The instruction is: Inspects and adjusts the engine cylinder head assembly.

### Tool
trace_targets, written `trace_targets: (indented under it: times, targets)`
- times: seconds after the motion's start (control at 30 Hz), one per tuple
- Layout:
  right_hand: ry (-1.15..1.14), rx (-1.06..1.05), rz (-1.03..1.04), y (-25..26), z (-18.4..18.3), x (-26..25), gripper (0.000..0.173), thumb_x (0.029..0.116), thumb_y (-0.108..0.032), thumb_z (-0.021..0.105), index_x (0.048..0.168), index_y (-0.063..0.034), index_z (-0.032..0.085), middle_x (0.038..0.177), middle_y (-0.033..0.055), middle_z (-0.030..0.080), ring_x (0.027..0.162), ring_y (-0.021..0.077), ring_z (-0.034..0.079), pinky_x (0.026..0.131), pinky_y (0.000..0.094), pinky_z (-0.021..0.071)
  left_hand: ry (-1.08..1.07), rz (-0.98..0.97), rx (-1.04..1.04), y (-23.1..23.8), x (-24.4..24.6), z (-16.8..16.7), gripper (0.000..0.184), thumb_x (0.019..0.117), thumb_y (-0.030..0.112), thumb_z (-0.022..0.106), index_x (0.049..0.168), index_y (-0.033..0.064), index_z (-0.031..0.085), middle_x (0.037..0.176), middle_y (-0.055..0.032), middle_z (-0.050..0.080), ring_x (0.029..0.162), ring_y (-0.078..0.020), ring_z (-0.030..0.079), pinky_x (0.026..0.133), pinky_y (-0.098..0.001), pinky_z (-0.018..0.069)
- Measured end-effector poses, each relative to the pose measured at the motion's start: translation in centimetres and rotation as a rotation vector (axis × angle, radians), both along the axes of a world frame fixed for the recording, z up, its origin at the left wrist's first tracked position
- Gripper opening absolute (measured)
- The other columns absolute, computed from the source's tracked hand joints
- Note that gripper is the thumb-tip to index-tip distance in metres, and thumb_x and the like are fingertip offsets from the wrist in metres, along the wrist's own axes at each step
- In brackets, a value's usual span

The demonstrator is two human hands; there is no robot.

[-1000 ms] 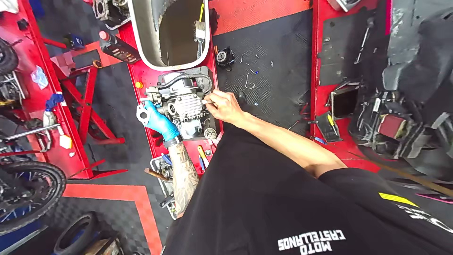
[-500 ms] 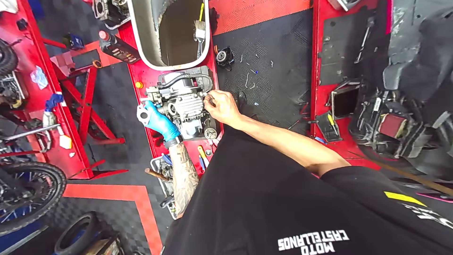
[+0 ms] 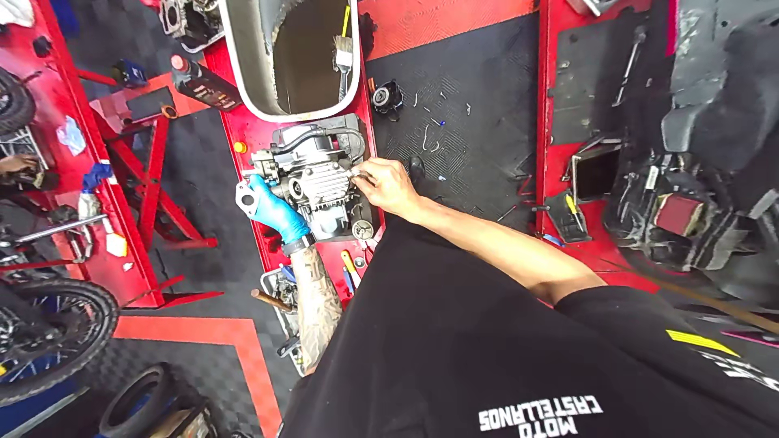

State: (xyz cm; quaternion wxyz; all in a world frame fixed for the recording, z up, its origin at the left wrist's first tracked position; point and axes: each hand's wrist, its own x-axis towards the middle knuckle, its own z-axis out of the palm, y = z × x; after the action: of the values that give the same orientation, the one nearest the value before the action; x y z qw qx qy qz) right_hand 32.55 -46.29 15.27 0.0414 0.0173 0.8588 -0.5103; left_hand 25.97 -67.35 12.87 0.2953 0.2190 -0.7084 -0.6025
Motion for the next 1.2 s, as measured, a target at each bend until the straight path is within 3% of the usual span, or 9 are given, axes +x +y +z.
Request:
trace_targets:
  times: [0.17, 0.27, 0.37, 0.47, 0.63, 0.77, 0.9, 1.03, 1.2]
  targets:
    - [0.116, 0.137, 0.116, 0.0, -1.2, -0.5, 0.023, 0.097, -0.008, 0.058, 0.111, -0.0046, 0.076, 0.096, 0.0069, 0.073, 0.088, 0.018, 0.07, 0.083, 0.0339, 0.0554, -0.015, 0.008, -0.001, -0.1, -0.1, 0.0, 0.033, 0.0984, 0.014, 0.068, 0.124, -0.0053, 0.059, 0.099, -0.0123, 0.07, 0.09, -0.0186, 0.07, 0.085, -0.0358, 0.0597]
    - [0.472, 0.016, 0.047, 0.1, -6.3, -0.4, 0.019, 0.0937, -0.01, 0.059, 0.101, -0.0026, 0.076, 0.083, 0.0099, 0.071, 0.07, 0.0212, 0.068, 0.062, 0.038, 0.0553, -0.009, 0.017, 0.004, 0.0, -0.3, -0.2, 0.031, 0.0977, 0.013, 0.068, 0.121, -0.006, 0.06, 0.096, -0.0142, 0.07, 0.086, -0.0204, 0.071, 0.081, -0.0379, 0.0611]
    - [0.192, 0.113, 0.085, -0.3, -2.4, -0.2, 0.023, 0.0937, -0.005, 0.058, 0.109, -0.0021, 0.076, 0.093, 0.0075, 0.072, 0.085, 0.0173, 0.07, 0.08, 0.0319, 0.0557, 0.007, -0.009, 0.003, 0.1, -0.1, 0.1, 0.033, 0.0986, 0.012, 0.067, 0.125, -0.0058, 0.056, 0.102, -0.0132, 0.068, 0.092, -0.0193, 0.069, 0.086, -0.0365, 0.0592]
    - [0.519, -0.004, 0.03, 0.0, -6.9, -0.4, 0.019, 0.0928, -0.009, 0.06, 0.1, -0.0018, 0.076, 0.079, 0.0099, 0.068, 0.066, 0.0208, 0.066, 0.06, 0.0366, 0.0537, 0.021, 0.002, 0.004, 0.2, -0.2, 0.0, 0.033, 0.0977, 0.008, 0.067, 0.125, -0.0073, 0.057, 0.1, -0.0149, 0.069, 0.09, -0.0205, 0.07, 0.085, -0.0376, 0.0602]
    - [0.511, 0.005, 0.018, 0.1, -6.8, -0.3, 0.018, 0.0923, -0.011, 0.062, 0.1, -0.0027, 0.076, 0.079, 0.0089, 0.068, 0.067, 0.0195, 0.066, 0.061, 0.0359, 0.0546, 0.019, 0.003, 0.017, 0.4, -0.3, 0.0, 0.033, 0.0974, 0.008, 0.067, 0.125, -0.0072, 0.056, 0.1, -0.0147, 0.068, 0.089, -0.0201, 0.07, 0.085, -0.0365, 0.0599]
    - [0.214, 0.132, 0.06, -0.6, -2.2, -0.3, 0.022, 0.0921, -0.004, 0.061, 0.107, -0.0025, 0.077, 0.09, 0.0064, 0.072, 0.083, 0.016, 0.07, 0.079, 0.0298, 0.0558, -0.001, -0.001, 0.023, -0.3, -0.2, -0.3, 0.031, 0.0985, 0.011, 0.067, 0.122, -0.0065, 0.058, 0.098, -0.0132, 0.068, 0.088, -0.0196, 0.069, 0.084, -0.0366, 0.0596]
    - [0.249, 0.075, 0.066, 0.3, -1.7, 0.0, 0.021, 0.0929, -0.007, 0.062, 0.107, -0.0031, 0.077, 0.09, 0.0074, 0.072, 0.081, 0.0177, 0.07, 0.075, 0.0326, 0.0564, -0.02, 0.011, -0.008, 0.1, -0.1, 0.2, 0.035, 0.0992, 0.013, 0.067, 0.127, -0.0059, 0.056, 0.102, -0.0127, 0.069, 0.091, -0.0184, 0.069, 0.086, -0.0355, 0.0592]
    - [0.609, -0.025, 0.02, 0.3, -7.9, -0.5, 0.019, 0.0945, -0.013, 0.061, 0.1, -0.0032, 0.076, 0.078, 0.0096, 0.068, 0.065, 0.0203, 0.066, 0.058, 0.0369, 0.0537, -0.024, 0.036, -0.009, 0.0, -0.3, -0.3, 0.034, 0.0982, 0.013, 0.068, 0.124, -0.0064, 0.058, 0.1, -0.0145, 0.069, 0.089, -0.0198, 0.07, 0.083, -0.0373, 0.0606]
    - [0.494, 0.042, 0.063, 0.4, -6.6, -0.4, 0.02, 0.0955, -0.013, 0.061, 0.103, -0.0038, 0.076, 0.083, 0.0086, 0.07, 0.073, 0.0196, 0.069, 0.066, 0.0358, 0.0561, -0.012, 0.004, 0.005, 0.1, -0.2, -0.2, 0.034, 0.0979, 0.01, 0.067, 0.126, -0.0066, 0.057, 0.104, -0.0155, 0.069, 0.094, -0.0211, 0.07, 0.086, -0.038, 0.0599]
